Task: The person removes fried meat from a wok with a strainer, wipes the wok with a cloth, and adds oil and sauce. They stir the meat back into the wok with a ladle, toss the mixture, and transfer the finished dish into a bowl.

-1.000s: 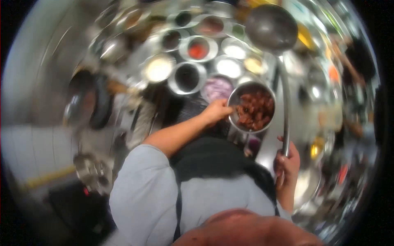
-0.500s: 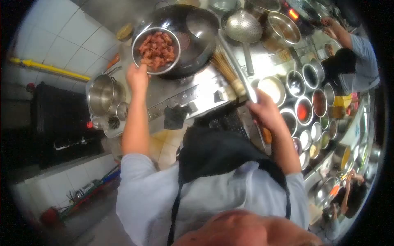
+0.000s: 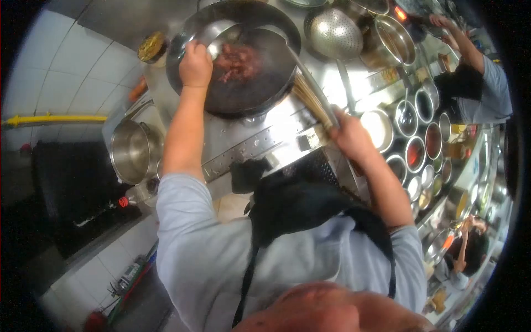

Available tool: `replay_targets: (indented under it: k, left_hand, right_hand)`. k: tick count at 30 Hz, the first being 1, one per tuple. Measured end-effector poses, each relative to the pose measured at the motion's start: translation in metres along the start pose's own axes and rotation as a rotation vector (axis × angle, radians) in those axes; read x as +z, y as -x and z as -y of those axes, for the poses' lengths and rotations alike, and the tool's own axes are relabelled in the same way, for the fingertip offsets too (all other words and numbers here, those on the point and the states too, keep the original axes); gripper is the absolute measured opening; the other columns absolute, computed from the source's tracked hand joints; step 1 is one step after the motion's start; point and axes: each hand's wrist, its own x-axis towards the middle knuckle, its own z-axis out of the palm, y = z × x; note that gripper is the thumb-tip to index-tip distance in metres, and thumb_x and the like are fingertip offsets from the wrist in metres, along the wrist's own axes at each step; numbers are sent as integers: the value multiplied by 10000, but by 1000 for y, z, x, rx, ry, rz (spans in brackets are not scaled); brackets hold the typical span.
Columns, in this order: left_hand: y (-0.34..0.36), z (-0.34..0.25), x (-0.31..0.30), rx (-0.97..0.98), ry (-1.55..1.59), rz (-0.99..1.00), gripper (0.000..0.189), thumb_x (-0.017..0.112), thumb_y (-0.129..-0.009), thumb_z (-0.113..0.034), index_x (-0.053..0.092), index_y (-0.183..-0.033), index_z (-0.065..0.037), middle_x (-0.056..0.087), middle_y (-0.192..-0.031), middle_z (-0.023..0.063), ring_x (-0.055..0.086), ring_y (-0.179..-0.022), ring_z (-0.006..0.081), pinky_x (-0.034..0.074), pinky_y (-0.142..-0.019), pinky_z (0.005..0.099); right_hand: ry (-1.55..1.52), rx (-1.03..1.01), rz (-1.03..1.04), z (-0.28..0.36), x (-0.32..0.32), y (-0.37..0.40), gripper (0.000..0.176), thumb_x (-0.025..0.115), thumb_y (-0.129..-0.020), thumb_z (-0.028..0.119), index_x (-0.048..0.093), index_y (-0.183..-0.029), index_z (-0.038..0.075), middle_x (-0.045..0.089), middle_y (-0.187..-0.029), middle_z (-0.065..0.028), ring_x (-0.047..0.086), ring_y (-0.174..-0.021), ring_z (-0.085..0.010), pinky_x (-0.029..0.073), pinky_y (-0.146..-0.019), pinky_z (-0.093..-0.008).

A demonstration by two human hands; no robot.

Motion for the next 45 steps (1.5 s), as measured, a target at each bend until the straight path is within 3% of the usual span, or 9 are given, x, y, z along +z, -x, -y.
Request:
replay_targets:
  k: [12,15,20,24,26,28,33,35,45]
  left_hand:
    - [-34,11,-32,188,-49,-145,129,622,-761,-115,609,-870,-48,603,-1114,163,629,-868,330,539,-693,385]
    - [-39,-45,-68,-756,453,74,249,610,-782,-118,639,-973,39,643,-916,179,646,-774,278,533,-673,383]
    - [24,-227,-102,-826,1044,473,279,562,-857,-132,617,-1060,52,662,-988,175,664,-822,256,541,-687,371]
    - [107,-405,-91,-363,1322,969,256,578,-821,-105,618,-1041,20,635,-951,118,604,-818,199,480,-661,302]
    - [148,-476,-48,546,870,1018,229,586,-806,-100,624,-1012,-7,602,-862,59,541,-740,140,439,-629,288]
    - [205,-643,-153,13,1256,1459,184,595,-842,-124,626,-989,-18,575,-781,5,468,-619,79,377,-556,224]
    - [340,-876,-222,607,1338,1811,234,573,-868,-116,589,-980,90,646,-895,167,646,-663,215,549,-627,318]
    - [409,-951,-250,458,1395,2022,239,575,-862,-115,585,-942,111,649,-888,179,667,-707,234,553,-597,319]
    - [554,-1028,-289,789,1302,1971,322,553,-875,-162,577,-1132,31,643,-942,191,668,-780,261,550,-700,357]
  right_hand:
    - [-56,-213,-162,-37,-3,24,497,572,-808,131,482,-1291,59,640,-809,-236,640,-731,-391,506,-680,-468]
    - [-682,-157,19,-61,-11,72,491,586,-824,137,492,-1296,40,617,-743,-124,606,-604,-243,494,-554,-360]
    - [-1629,0,235,-142,-16,237,543,613,-816,122,467,-1333,40,475,-625,11,463,-444,-65,410,-409,-207]
    - [-1607,-45,-191,-202,7,400,571,641,-819,164,454,-1343,39,505,-646,1,490,-458,-66,423,-425,-204]
    - [-1492,-36,-307,-214,7,460,583,647,-821,178,447,-1350,39,520,-660,-4,504,-469,-66,429,-433,-202]
    - [-1490,208,-559,-222,13,537,598,641,-821,182,437,-1366,43,538,-674,-5,522,-480,-67,436,-443,-203]
    - [-1437,670,-970,-222,50,665,624,621,-779,146,440,-1368,45,524,-643,2,518,-468,-71,433,-437,-209]
    - [-1445,785,-1068,-219,65,697,623,600,-768,122,441,-1364,39,520,-637,1,518,-465,-76,435,-435,-212]
    - [-1559,979,-1551,-215,130,738,518,549,-755,36,489,-1267,-20,526,-659,-32,477,-439,-104,411,-401,-243]
